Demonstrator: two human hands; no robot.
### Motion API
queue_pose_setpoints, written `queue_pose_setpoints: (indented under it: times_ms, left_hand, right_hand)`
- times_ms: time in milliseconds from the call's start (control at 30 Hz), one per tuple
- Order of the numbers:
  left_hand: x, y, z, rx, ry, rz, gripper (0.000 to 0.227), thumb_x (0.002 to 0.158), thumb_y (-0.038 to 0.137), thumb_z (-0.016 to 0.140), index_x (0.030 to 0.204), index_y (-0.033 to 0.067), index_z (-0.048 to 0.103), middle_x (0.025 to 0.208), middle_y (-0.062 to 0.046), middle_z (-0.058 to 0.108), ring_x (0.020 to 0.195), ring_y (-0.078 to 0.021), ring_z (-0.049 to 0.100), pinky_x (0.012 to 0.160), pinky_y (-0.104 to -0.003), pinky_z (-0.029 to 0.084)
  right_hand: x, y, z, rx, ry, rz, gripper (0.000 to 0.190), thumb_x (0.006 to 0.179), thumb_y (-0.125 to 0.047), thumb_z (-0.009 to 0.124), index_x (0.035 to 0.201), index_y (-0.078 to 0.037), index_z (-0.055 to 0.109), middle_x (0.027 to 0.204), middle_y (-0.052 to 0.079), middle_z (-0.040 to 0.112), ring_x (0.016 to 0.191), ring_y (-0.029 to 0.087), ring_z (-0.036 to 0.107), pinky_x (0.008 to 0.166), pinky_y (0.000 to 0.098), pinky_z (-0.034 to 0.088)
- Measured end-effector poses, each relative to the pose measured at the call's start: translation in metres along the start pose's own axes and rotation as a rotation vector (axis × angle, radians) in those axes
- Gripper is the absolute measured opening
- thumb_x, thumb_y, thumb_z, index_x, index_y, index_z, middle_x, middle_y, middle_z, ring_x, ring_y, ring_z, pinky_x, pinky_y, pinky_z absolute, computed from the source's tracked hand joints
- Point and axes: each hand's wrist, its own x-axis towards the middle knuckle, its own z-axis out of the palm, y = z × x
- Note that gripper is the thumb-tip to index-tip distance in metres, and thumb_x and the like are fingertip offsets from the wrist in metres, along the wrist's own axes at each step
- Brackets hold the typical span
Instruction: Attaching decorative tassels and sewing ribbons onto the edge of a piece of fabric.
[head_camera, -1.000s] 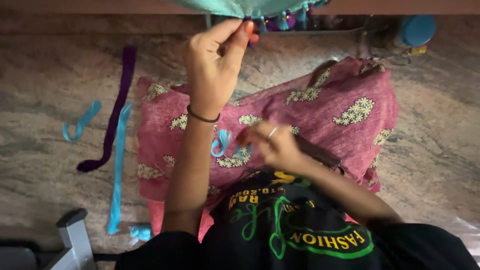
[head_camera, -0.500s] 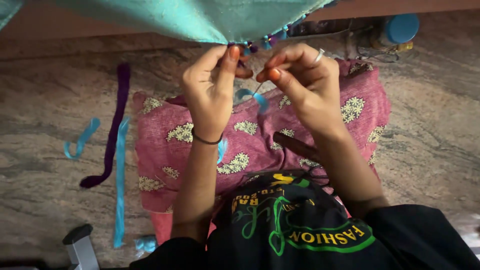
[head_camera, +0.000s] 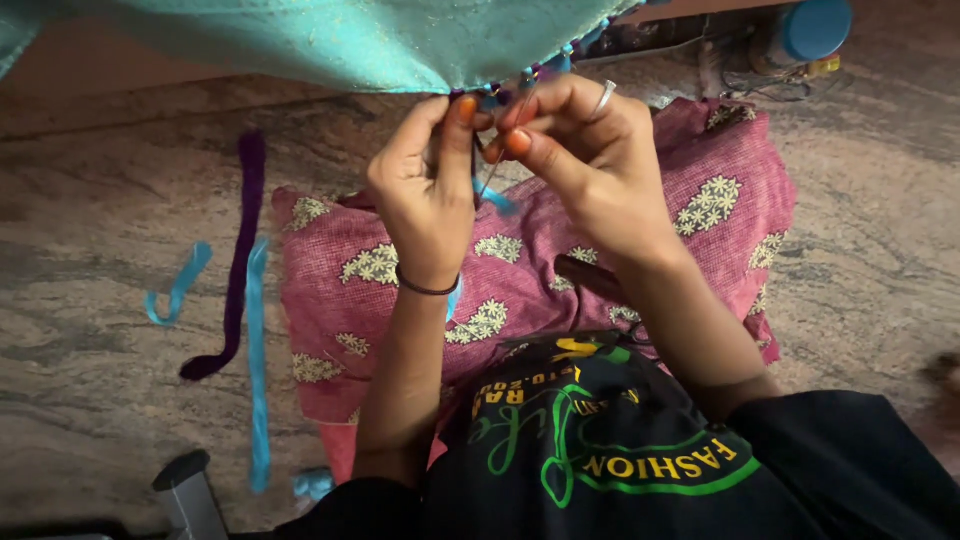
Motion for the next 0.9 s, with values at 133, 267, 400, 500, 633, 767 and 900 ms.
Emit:
queue_pose_setpoints:
  times_ms: [133, 267, 400, 500, 633, 767, 900]
  left_hand:
    - [0.0, 0.0, 0.001, 0.066, 0.042, -0.002, 0.02, 0.109, 0.015, 0.065, 0.112, -0.0031, 0.071, 0.093, -0.001, 0.075, 0.076, -0.0005, 0.057, 0.065, -0.021, 0.044]
    - [-0.001, -0.001, 0.0, 0.125, 0.055, -0.024, 0.017, 0.108, 0.014, 0.066, 0.11, -0.001, 0.073, 0.09, -0.001, 0.076, 0.066, 0.0012, 0.047, 0.057, -0.02, 0.034]
    - [0.0, -0.001, -0.001, 0.192, 0.057, 0.007, 0.016, 0.107, 0.014, 0.066, 0.108, 0.0001, 0.075, 0.089, 0.0, 0.077, 0.061, 0.0011, 0.048, 0.053, -0.02, 0.033]
    - [-0.002, -0.004, -0.002, 0.205, 0.055, 0.047, 0.016, 0.111, 0.015, 0.067, 0.113, 0.0006, 0.074, 0.094, 0.0, 0.077, 0.068, 0.0001, 0.052, 0.059, -0.022, 0.038]
    - [0.0, 0.0, -0.003, 0.232, 0.055, 0.052, 0.017, 0.109, 0.016, 0.067, 0.112, 0.0005, 0.074, 0.092, 0.0, 0.078, 0.063, 0.001, 0.051, 0.054, -0.021, 0.037]
    - [0.003, 0.005, -0.006, 0.256, 0.071, -0.031, 0.018, 0.101, 0.017, 0.072, 0.106, 0.0009, 0.077, 0.08, -0.001, 0.068, 0.06, -0.0055, 0.049, 0.054, -0.025, 0.034]
    - [0.003, 0.022, -0.015, 0.504, 0.055, 0.278, 0.018, 0.102, 0.021, 0.076, 0.103, 0.0033, 0.078, 0.094, -0.005, 0.069, 0.093, -0.0174, 0.059, 0.089, -0.037, 0.043]
  right_hand:
    - [-0.008, -0.003, -0.003, 0.019, 0.049, 0.033, 0.01, 0.106, 0.005, 0.068, 0.114, 0.004, 0.064, 0.113, 0.008, 0.07, 0.1, 0.017, 0.072, 0.095, 0.0306, 0.06]
    - [-0.018, -0.002, -0.009, -0.021, 0.123, 0.073, 0.01, 0.103, 0.006, 0.067, 0.112, 0.003, 0.064, 0.109, 0.008, 0.07, 0.102, 0.019, 0.073, 0.096, 0.0323, 0.06]
    - [-0.027, 0.001, -0.013, 0.012, 0.146, 0.059, 0.01, 0.103, 0.006, 0.068, 0.112, 0.003, 0.065, 0.109, 0.008, 0.07, 0.102, 0.019, 0.073, 0.096, 0.0328, 0.06]
    - [-0.032, 0.001, -0.015, 0.004, 0.161, 0.067, 0.01, 0.103, 0.005, 0.068, 0.113, 0.003, 0.065, 0.109, 0.008, 0.07, 0.102, 0.019, 0.072, 0.097, 0.0334, 0.06]
    - [-0.035, 0.002, -0.016, -0.013, 0.155, 0.063, 0.01, 0.103, 0.004, 0.069, 0.112, 0.003, 0.065, 0.109, 0.009, 0.07, 0.102, 0.02, 0.073, 0.097, 0.0337, 0.059]
    - [-0.041, 0.001, -0.015, -0.015, 0.155, 0.072, 0.009, 0.103, 0.003, 0.068, 0.111, 0.002, 0.065, 0.109, 0.008, 0.071, 0.102, 0.019, 0.073, 0.098, 0.0331, 0.06]
    - [-0.045, 0.005, -0.016, -0.08, 0.207, 0.052, 0.01, 0.104, 0.006, 0.069, 0.113, 0.004, 0.066, 0.111, 0.009, 0.071, 0.099, 0.015, 0.07, 0.095, 0.0288, 0.055]
